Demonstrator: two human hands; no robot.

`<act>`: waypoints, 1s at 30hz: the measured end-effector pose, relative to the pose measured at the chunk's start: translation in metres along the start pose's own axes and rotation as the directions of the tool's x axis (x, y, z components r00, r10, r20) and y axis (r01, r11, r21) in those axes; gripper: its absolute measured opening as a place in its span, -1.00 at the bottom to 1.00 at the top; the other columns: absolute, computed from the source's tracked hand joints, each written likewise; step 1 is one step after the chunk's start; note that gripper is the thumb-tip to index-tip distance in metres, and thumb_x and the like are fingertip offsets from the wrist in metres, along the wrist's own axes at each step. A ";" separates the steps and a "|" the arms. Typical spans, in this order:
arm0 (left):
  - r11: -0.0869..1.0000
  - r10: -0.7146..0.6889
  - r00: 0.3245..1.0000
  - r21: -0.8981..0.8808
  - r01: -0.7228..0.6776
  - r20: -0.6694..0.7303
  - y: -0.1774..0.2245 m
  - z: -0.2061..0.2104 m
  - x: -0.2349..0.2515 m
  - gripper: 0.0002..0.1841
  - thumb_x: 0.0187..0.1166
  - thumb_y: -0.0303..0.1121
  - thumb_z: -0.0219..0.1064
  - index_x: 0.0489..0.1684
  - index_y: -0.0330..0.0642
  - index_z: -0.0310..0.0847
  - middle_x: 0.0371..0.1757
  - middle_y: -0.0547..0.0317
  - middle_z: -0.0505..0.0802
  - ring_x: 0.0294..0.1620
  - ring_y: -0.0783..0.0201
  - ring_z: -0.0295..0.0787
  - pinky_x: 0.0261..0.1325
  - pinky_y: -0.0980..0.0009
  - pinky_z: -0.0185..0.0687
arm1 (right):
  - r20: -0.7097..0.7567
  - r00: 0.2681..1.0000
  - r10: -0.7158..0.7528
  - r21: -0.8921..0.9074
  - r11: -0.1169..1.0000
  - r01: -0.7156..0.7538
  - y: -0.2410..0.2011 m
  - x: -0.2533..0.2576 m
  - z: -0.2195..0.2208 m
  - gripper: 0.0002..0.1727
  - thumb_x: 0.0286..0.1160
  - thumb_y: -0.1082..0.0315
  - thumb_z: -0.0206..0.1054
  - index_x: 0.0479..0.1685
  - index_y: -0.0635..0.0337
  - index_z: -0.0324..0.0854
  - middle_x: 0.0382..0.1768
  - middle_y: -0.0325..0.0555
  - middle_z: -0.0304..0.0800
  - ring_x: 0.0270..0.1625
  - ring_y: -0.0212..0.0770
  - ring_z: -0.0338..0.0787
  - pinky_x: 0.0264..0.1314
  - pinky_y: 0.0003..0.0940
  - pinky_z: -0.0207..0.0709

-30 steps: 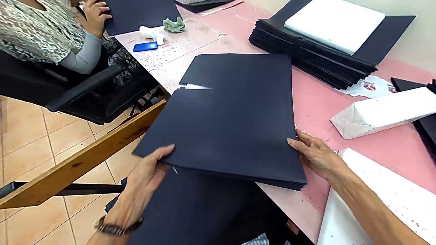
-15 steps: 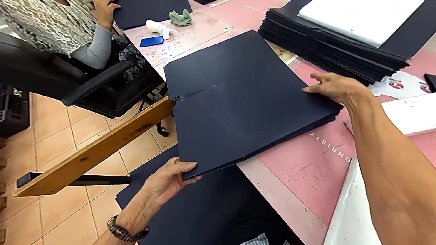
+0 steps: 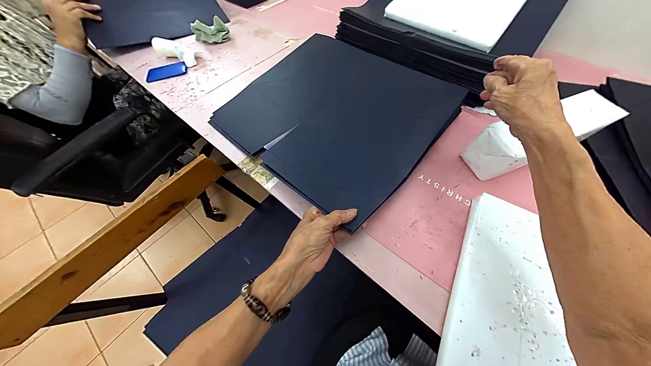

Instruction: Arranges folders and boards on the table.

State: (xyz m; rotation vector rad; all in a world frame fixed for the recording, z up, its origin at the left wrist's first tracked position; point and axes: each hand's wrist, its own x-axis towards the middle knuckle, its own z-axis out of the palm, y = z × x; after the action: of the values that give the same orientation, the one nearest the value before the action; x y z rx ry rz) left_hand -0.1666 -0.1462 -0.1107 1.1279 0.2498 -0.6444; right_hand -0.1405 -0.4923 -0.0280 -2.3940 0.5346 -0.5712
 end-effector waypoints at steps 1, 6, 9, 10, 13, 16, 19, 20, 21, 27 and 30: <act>1.000 -0.005 1.000 -0.003 0.005 0.001 -0.003 0.007 0.002 -0.88 0.57 -0.75 0.22 -0.11 -0.40 0.50 -0.29 -0.11 0.91 -0.34 0.15 0.95 -0.23 0.38 0.90 | -0.012 1.000 0.008 -0.010 1.000 -0.008 0.003 -0.004 -0.004 -0.53 0.75 0.38 0.06 0.52 0.47 0.45 0.26 0.37 0.72 0.16 0.12 0.83 0.28 0.05 0.64; 0.995 -0.095 0.991 -0.029 0.098 0.092 -0.016 0.022 0.015 -0.81 0.63 -0.65 0.25 0.10 -0.39 0.42 -0.19 -0.13 0.88 -0.27 0.14 0.94 -0.17 0.38 0.89 | 0.029 0.987 -0.159 -0.211 0.964 0.161 0.007 -0.028 0.001 -0.55 0.76 0.37 0.08 0.42 0.59 0.50 0.27 0.59 0.66 0.38 0.50 0.65 0.45 0.42 0.38; 0.946 -0.232 0.933 0.289 0.150 0.275 0.000 -0.001 0.006 -0.63 0.88 -0.17 0.02 0.05 -0.37 0.55 -0.22 -0.02 0.95 -0.21 0.19 0.98 -0.04 0.37 0.91 | 0.189 0.891 -0.414 -0.227 0.864 0.449 0.007 -0.038 0.035 -0.54 0.75 0.31 0.19 0.38 0.57 0.56 0.44 0.53 0.55 0.52 0.53 0.51 0.56 0.40 0.30; 0.879 -0.281 0.894 0.468 0.095 0.348 0.008 -0.014 0.004 -0.47 0.91 -0.04 -0.12 0.03 -0.36 0.61 -0.22 0.06 0.95 -0.19 0.25 0.97 0.00 0.39 0.87 | 0.246 0.855 -0.456 -0.220 0.833 0.507 0.007 -0.043 0.047 -0.53 0.74 0.28 0.24 0.38 0.55 0.56 0.49 0.51 0.51 0.56 0.52 0.47 0.59 0.39 0.30; 0.483 -0.087 0.929 0.831 -0.278 0.361 0.036 -0.050 0.001 -0.44 0.89 -0.04 -0.10 0.00 -0.33 0.75 -0.35 0.17 0.88 -0.42 0.36 0.82 -0.24 0.36 0.80 | 0.318 0.816 -0.483 -0.233 0.794 0.561 0.010 -0.055 0.076 -0.41 0.73 0.12 0.27 0.45 0.54 0.53 0.55 0.50 0.46 0.65 0.47 0.40 0.66 0.38 0.23; 0.213 0.576 0.788 0.891 -0.402 0.218 0.057 -0.079 0.037 -0.51 0.85 -0.07 0.04 0.18 -0.39 0.65 -0.10 -0.22 0.84 -0.16 -0.04 0.82 -0.02 -0.09 0.70 | 0.259 0.849 -0.460 -0.294 0.800 0.524 0.023 -0.064 0.097 -0.24 0.79 -0.10 0.08 0.53 0.54 0.44 0.60 0.55 0.37 0.70 0.54 0.30 0.66 0.50 0.12; 0.296 0.830 0.557 0.858 -0.420 -0.014 0.083 -0.097 0.111 -0.34 0.84 -0.04 -0.01 0.72 -0.42 0.13 0.55 -0.43 0.54 0.55 -0.25 0.51 0.57 -0.14 0.38 | 0.238 0.895 -0.378 -0.343 0.829 0.441 0.025 -0.073 0.111 -0.04 0.75 -0.29 -0.07 0.63 0.57 0.32 0.67 0.60 0.22 0.74 0.64 0.14 0.65 0.58 0.01; 0.334 0.846 0.528 0.843 -0.423 -0.070 0.088 -0.101 0.136 -0.25 0.83 -0.02 -0.01 0.81 -0.45 -0.07 0.71 -0.48 0.34 0.73 -0.28 0.28 0.74 -0.12 0.15 | 0.234 0.901 -0.365 -0.348 0.834 0.428 0.027 -0.076 0.116 -0.01 0.74 -0.32 -0.09 0.64 0.60 0.29 0.68 0.63 0.19 0.75 0.66 0.11 0.66 0.55 0.00; 0.358 0.843 0.527 0.842 -0.404 -0.105 0.091 -0.102 0.156 -0.18 0.84 0.01 -0.04 0.85 -0.48 -0.25 0.78 -0.53 0.17 0.82 -0.31 0.08 0.82 -0.10 -0.02 | 0.232 0.904 -0.360 -0.347 0.837 0.423 0.029 -0.077 0.119 0.00 0.75 -0.31 -0.09 0.63 0.64 0.27 0.68 0.66 0.17 0.75 0.67 0.10 0.70 0.50 0.00; 0.288 0.815 0.563 0.940 -0.184 -0.139 0.089 -0.068 0.185 -0.18 0.85 0.08 -0.24 0.88 -0.45 -0.29 0.78 -0.56 0.18 0.84 -0.38 0.01 0.80 -0.32 -0.32 | 0.260 0.905 -0.336 -0.394 0.819 0.417 0.028 -0.073 0.118 -0.04 0.78 -0.23 -0.04 0.60 0.72 0.25 0.65 0.72 0.18 0.73 0.68 0.14 0.74 0.39 0.05; 0.240 0.780 0.619 0.958 -0.155 -0.095 0.096 -0.066 0.175 -0.10 0.80 0.20 -0.20 0.89 -0.42 -0.28 0.78 -0.59 0.16 0.83 -0.46 -0.02 0.73 -0.49 -0.31 | 0.290 0.915 -0.281 -0.371 0.848 0.378 0.018 -0.067 0.113 -0.06 0.77 -0.21 0.02 0.60 0.70 0.26 0.65 0.73 0.17 0.74 0.70 0.08 0.77 0.42 -0.04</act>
State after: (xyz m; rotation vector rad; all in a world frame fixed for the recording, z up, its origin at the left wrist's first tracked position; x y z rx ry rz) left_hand 0.0377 -0.1223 -0.1531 2.3794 -0.0175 0.3318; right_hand -0.1417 -0.4194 -0.1393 -2.9510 0.1444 -0.3378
